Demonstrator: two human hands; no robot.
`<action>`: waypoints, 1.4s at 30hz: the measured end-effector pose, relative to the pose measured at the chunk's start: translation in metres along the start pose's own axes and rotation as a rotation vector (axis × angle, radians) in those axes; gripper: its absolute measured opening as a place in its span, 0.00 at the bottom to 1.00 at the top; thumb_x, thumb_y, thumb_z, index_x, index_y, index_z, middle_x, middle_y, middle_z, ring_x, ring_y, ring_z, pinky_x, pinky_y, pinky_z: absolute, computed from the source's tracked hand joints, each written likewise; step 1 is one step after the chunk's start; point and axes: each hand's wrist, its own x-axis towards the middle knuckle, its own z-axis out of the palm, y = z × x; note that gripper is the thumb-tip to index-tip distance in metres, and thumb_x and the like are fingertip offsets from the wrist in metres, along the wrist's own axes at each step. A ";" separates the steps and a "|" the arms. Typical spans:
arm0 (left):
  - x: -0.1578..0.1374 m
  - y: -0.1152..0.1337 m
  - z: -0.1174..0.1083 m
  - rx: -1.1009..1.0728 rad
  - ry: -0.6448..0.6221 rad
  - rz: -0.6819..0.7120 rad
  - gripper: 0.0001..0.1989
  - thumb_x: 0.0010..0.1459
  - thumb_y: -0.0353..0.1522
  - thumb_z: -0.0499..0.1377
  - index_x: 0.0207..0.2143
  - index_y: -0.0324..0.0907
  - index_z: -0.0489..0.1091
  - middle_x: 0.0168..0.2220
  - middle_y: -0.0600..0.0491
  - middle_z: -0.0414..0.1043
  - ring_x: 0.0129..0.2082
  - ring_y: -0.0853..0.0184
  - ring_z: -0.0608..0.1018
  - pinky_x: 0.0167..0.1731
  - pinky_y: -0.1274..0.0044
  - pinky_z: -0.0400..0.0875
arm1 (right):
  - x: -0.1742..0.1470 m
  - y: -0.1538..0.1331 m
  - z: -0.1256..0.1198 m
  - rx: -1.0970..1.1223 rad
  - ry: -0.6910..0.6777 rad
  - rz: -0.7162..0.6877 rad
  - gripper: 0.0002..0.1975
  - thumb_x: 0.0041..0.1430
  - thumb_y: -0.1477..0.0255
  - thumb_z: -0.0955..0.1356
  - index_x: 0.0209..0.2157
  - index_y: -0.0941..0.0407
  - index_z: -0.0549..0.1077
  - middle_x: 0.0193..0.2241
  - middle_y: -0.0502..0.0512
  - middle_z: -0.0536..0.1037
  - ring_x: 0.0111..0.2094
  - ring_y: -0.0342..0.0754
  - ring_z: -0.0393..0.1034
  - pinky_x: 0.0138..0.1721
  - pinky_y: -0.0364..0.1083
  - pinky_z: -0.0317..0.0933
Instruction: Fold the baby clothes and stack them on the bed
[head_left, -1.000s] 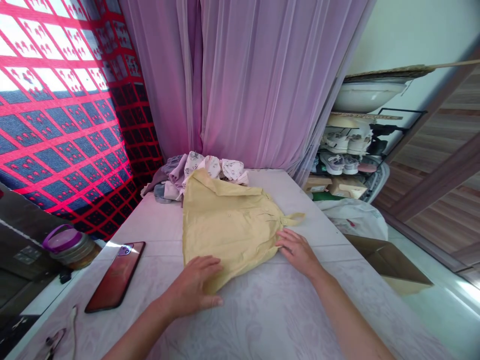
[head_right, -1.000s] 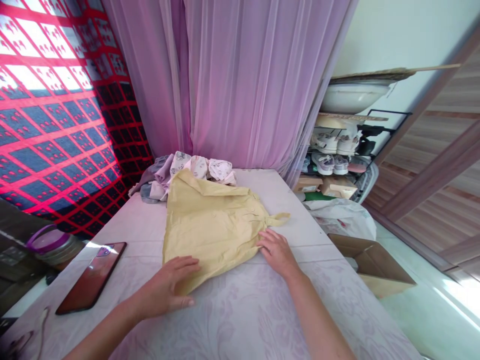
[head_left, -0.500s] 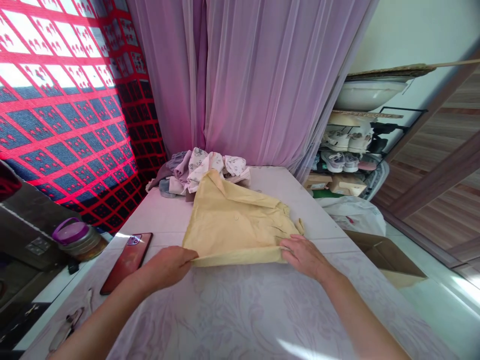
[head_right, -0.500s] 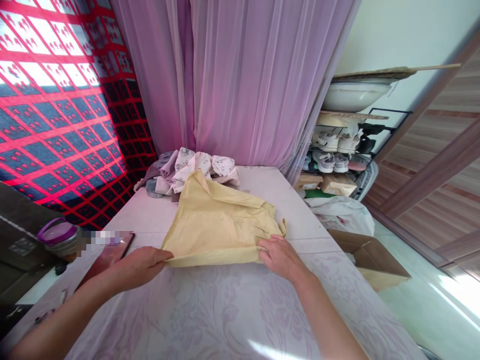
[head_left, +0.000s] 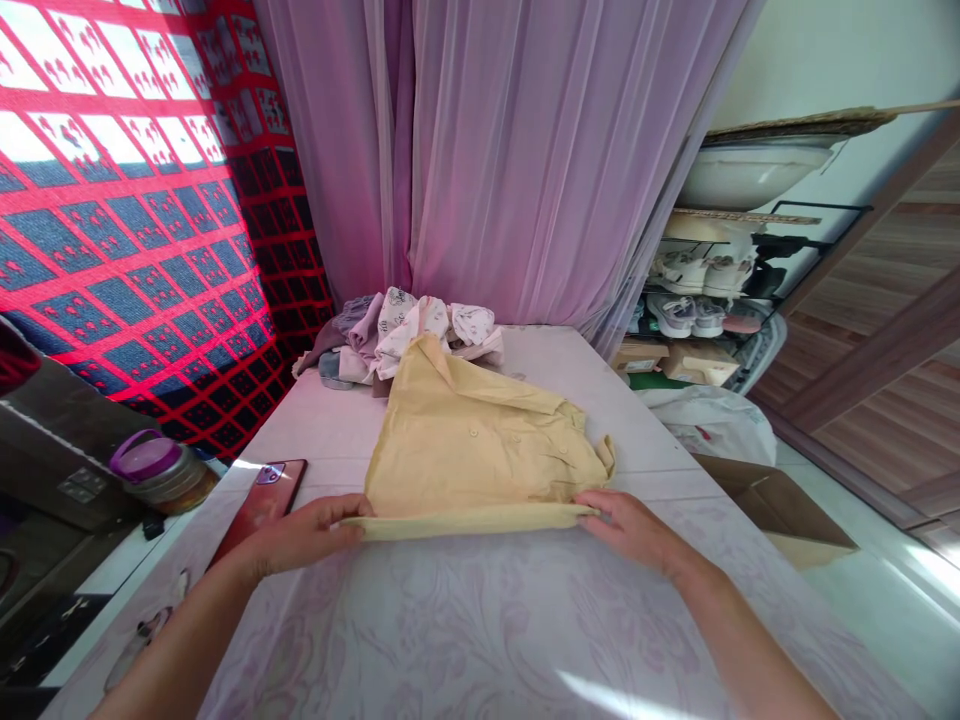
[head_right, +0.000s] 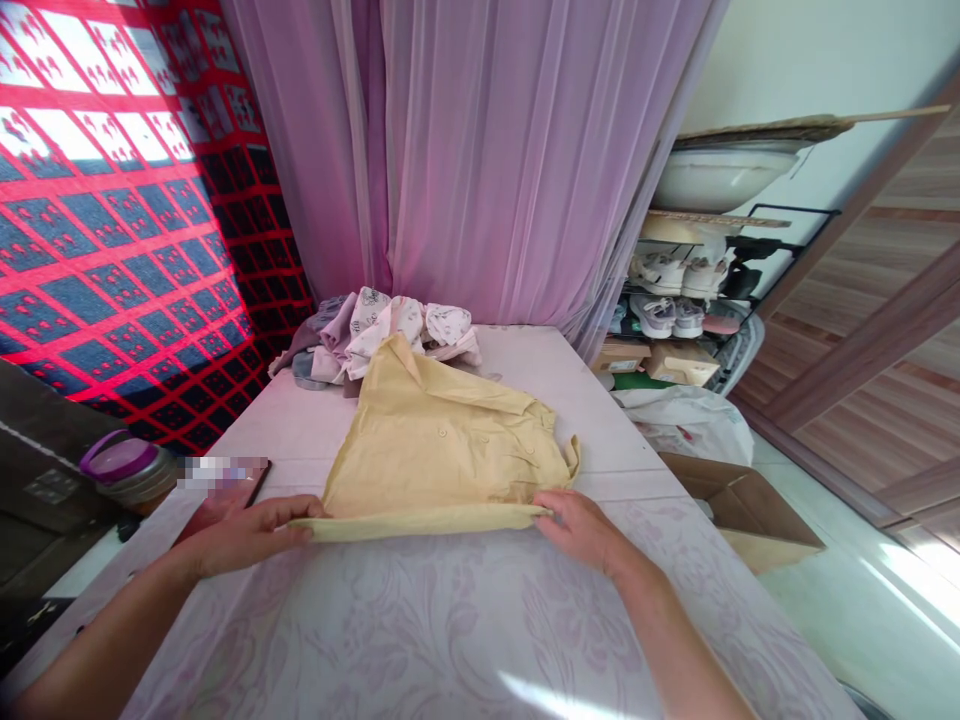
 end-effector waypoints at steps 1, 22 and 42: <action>0.003 0.002 -0.003 -0.048 0.053 -0.003 0.14 0.51 0.45 0.54 0.31 0.47 0.70 0.31 0.57 0.73 0.34 0.66 0.74 0.35 0.78 0.67 | 0.003 -0.001 -0.004 0.017 -0.017 0.015 0.12 0.57 0.65 0.61 0.29 0.52 0.73 0.25 0.49 0.76 0.28 0.48 0.69 0.31 0.44 0.62; 0.124 -0.024 0.001 0.097 0.701 -0.301 0.27 0.59 0.45 0.50 0.58 0.42 0.59 0.34 0.51 0.76 0.32 0.63 0.77 0.31 0.76 0.66 | 0.080 0.010 0.033 -0.053 0.282 0.424 0.23 0.62 0.61 0.56 0.55 0.55 0.66 0.34 0.56 0.78 0.36 0.52 0.72 0.36 0.47 0.60; 0.104 -0.030 0.019 0.244 0.724 -0.430 0.30 0.58 0.35 0.56 0.63 0.43 0.54 0.43 0.49 0.75 0.43 0.62 0.77 0.40 0.75 0.67 | 0.072 0.014 0.050 -0.054 0.497 0.374 0.21 0.60 0.63 0.61 0.51 0.55 0.70 0.40 0.55 0.79 0.39 0.52 0.72 0.35 0.48 0.62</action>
